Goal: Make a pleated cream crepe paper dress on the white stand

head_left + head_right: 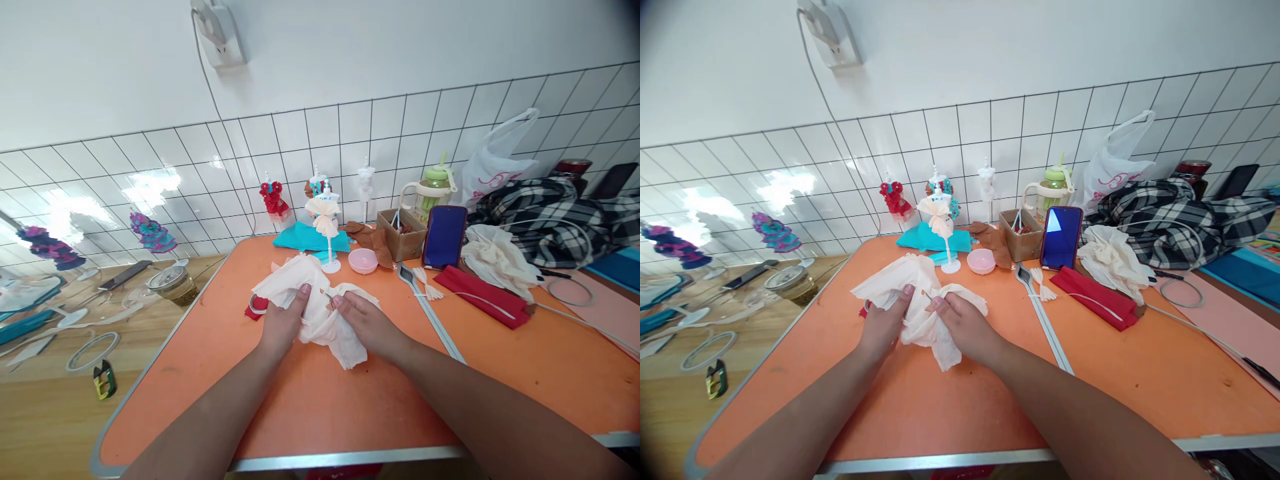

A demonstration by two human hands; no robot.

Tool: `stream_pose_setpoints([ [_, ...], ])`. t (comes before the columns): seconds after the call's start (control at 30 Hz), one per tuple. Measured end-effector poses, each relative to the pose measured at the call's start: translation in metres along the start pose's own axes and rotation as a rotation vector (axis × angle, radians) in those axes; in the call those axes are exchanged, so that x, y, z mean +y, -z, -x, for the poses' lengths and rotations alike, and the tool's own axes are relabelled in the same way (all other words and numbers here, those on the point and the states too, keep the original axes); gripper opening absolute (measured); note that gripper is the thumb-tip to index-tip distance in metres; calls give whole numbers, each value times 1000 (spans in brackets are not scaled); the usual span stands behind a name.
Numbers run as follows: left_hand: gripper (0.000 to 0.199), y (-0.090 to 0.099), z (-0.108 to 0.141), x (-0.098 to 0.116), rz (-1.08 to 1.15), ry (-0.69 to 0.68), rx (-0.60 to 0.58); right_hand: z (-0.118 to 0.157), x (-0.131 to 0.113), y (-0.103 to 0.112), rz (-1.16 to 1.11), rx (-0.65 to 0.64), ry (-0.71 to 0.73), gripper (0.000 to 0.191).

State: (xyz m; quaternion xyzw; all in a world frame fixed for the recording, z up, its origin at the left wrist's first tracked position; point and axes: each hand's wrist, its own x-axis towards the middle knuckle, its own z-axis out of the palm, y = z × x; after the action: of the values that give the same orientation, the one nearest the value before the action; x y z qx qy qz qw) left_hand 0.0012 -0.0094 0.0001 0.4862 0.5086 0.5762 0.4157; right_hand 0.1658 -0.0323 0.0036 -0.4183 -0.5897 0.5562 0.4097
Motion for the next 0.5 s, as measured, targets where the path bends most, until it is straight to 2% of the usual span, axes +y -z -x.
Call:
stream_pose_setpoints([
  [0.5,41,1,2,4,-75,35,10,-1,3,1,-29,-5,-12,42],
])
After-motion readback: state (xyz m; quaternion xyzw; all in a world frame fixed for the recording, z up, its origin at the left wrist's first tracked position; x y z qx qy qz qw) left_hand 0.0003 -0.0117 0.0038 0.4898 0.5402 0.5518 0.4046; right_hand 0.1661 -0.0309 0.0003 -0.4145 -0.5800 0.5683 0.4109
